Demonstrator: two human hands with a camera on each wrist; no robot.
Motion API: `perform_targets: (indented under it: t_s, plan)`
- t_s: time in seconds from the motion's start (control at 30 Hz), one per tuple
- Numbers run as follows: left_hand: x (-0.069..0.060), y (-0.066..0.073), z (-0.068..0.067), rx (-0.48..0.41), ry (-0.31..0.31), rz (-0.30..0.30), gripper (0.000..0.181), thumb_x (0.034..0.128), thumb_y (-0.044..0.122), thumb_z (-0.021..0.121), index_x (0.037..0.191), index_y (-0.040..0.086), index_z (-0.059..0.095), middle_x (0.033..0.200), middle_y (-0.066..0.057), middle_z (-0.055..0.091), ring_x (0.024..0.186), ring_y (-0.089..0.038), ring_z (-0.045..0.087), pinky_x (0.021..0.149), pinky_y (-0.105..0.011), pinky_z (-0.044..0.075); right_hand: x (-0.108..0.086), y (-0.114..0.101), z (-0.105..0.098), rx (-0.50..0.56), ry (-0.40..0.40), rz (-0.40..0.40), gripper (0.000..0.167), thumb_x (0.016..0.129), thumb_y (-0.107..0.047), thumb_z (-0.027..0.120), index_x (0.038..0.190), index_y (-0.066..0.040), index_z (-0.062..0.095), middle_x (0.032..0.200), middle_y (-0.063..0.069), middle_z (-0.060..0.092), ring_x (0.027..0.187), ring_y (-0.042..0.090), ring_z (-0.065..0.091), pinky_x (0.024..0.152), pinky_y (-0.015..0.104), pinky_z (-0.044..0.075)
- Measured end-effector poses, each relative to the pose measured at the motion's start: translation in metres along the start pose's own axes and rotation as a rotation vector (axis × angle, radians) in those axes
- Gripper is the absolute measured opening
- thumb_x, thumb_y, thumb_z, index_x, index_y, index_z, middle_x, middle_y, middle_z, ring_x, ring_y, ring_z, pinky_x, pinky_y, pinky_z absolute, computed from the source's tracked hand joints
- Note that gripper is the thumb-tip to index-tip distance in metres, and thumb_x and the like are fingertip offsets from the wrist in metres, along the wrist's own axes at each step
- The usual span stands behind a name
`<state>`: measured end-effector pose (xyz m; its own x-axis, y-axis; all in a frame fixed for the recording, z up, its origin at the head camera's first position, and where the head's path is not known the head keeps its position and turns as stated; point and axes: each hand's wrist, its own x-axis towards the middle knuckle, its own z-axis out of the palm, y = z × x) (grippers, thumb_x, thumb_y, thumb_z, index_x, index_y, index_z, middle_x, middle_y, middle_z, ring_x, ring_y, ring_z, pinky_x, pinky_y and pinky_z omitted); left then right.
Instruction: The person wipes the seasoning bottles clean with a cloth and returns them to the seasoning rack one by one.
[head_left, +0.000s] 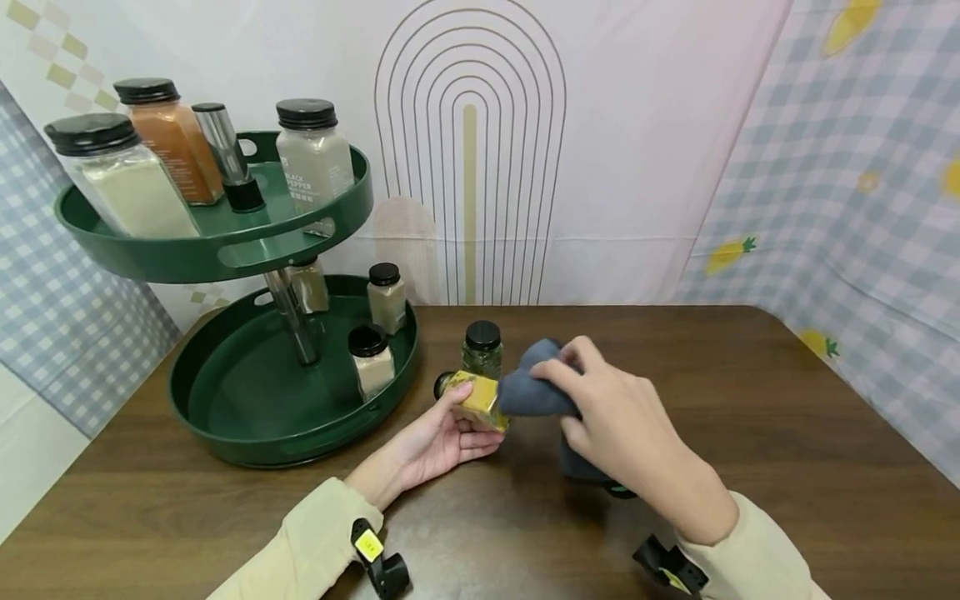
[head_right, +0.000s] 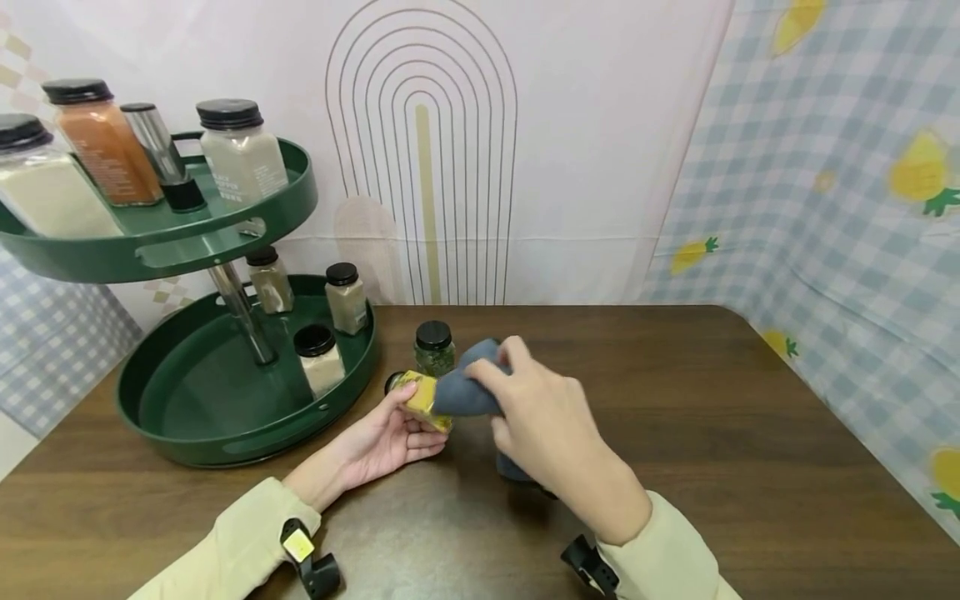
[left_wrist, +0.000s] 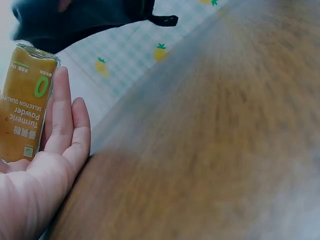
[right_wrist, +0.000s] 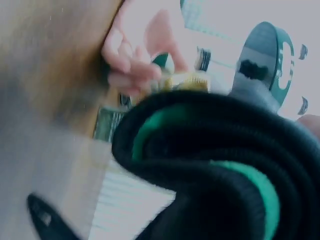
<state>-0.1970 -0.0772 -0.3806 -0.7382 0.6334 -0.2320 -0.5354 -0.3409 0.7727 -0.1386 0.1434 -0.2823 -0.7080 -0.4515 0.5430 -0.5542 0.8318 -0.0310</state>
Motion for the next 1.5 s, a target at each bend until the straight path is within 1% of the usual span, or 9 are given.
perform_targets:
  t_s: [0.1, 0.17, 0.53, 0.8, 0.97, 1.1, 1.2, 1.3, 1.5]
  plan:
    - [0.0, 0.001, 0.001, -0.007, 0.011, -0.009, 0.053, 0.0962, 0.043, 0.04, 0.13, 0.003, 0.032, 0.11, -0.007, 0.056, 0.098, -0.017, 0.062, 0.089, -0.03, 0.049, 0.0, -0.008, 0.007, 0.036, -0.02, -0.14, 0.047, 0.065, -0.003, 0.071, 0.106, -0.024, 0.065, 0.1, 0.002, 0.052, 0.064, 0.012, 0.057, 0.045, 0.023, 0.04]
    - [0.0, 0.001, 0.002, 0.0, 0.004, -0.011, 0.052, 0.096, 0.043, 0.041, 0.131, 0.004, 0.033, 0.111, -0.006, 0.056, 0.099, -0.016, 0.062, 0.089, -0.03, 0.049, 0.0, -0.011, 0.012, 0.036, -0.034, -0.171, 0.045, 0.066, -0.005, 0.074, 0.105, -0.025, 0.065, 0.099, 0.001, 0.052, 0.064, 0.011, 0.056, 0.044, 0.021, 0.039]
    - [0.001, 0.0, 0.002, 0.065, -0.015, 0.006, 0.048, 0.0957, 0.041, 0.042, 0.123, 0.002, 0.038, 0.099, -0.005, 0.063, 0.09, -0.017, 0.066, 0.092, -0.032, 0.048, -0.001, -0.006, 0.017, 0.041, -0.071, 0.01, 0.042, 0.067, 0.001, 0.066, 0.099, -0.026, 0.064, 0.095, -0.001, 0.049, 0.054, 0.008, 0.044, 0.043, 0.02, 0.03]
    - [0.0, 0.0, 0.0, 0.043, -0.008, 0.008, 0.054, 0.0965, 0.044, 0.038, 0.126, -0.002, 0.034, 0.101, -0.008, 0.059, 0.095, -0.019, 0.063, 0.09, -0.031, 0.049, -0.002, 0.001, 0.016, -0.04, -0.229, 0.04, 0.036, 0.073, -0.001, 0.066, 0.101, -0.022, 0.063, 0.086, 0.002, 0.045, 0.048, 0.009, 0.035, 0.04, 0.023, 0.025]
    - [0.0, 0.0, -0.001, 0.027, -0.024, 0.01, 0.057, 0.0974, 0.043, 0.035, 0.13, -0.003, 0.03, 0.104, -0.009, 0.058, 0.097, -0.02, 0.062, 0.09, -0.031, 0.049, -0.003, 0.004, 0.014, -0.124, -0.27, 0.065, 0.032, 0.075, -0.006, 0.068, 0.102, -0.022, 0.064, 0.088, 0.005, 0.049, 0.051, 0.013, 0.044, 0.039, 0.026, 0.031]
    - [0.0, 0.0, -0.002, 0.019, -0.034, 0.016, 0.06, 0.0976, 0.044, 0.034, 0.132, -0.004, 0.028, 0.107, -0.01, 0.058, 0.097, -0.019, 0.062, 0.092, -0.031, 0.048, -0.003, 0.006, 0.007, -0.17, -0.217, 0.109, 0.033, 0.074, -0.007, 0.069, 0.103, -0.021, 0.064, 0.092, 0.009, 0.052, 0.056, 0.017, 0.053, 0.039, 0.029, 0.036]
    - [-0.001, 0.0, -0.002, 0.019, -0.03, 0.008, 0.061, 0.0971, 0.045, 0.035, 0.133, -0.004, 0.027, 0.108, -0.01, 0.057, 0.098, -0.019, 0.062, 0.094, -0.031, 0.046, -0.001, 0.004, 0.0, -0.105, -0.123, 0.128, 0.04, 0.071, -0.004, 0.07, 0.107, -0.021, 0.063, 0.096, 0.008, 0.052, 0.058, 0.017, 0.054, 0.041, 0.03, 0.037]
    - [-0.001, 0.0, -0.001, 0.02, -0.012, -0.002, 0.061, 0.0964, 0.046, 0.037, 0.133, -0.003, 0.028, 0.108, -0.009, 0.058, 0.099, -0.018, 0.062, 0.094, -0.031, 0.046, 0.0, -0.002, -0.002, -0.014, -0.051, 0.082, 0.045, 0.069, -0.002, 0.07, 0.11, -0.021, 0.063, 0.099, 0.005, 0.053, 0.06, 0.016, 0.056, 0.044, 0.03, 0.041]
    - [0.0, 0.001, 0.001, 0.009, 0.001, -0.006, 0.06, 0.0955, 0.046, 0.04, 0.134, 0.001, 0.029, 0.11, -0.006, 0.059, 0.1, -0.017, 0.062, 0.094, -0.032, 0.047, -0.003, -0.016, 0.013, -0.007, -0.093, -0.025, 0.039, 0.067, -0.007, 0.072, 0.102, -0.022, 0.063, 0.094, 0.001, 0.049, 0.055, 0.008, 0.047, 0.042, 0.021, 0.033]
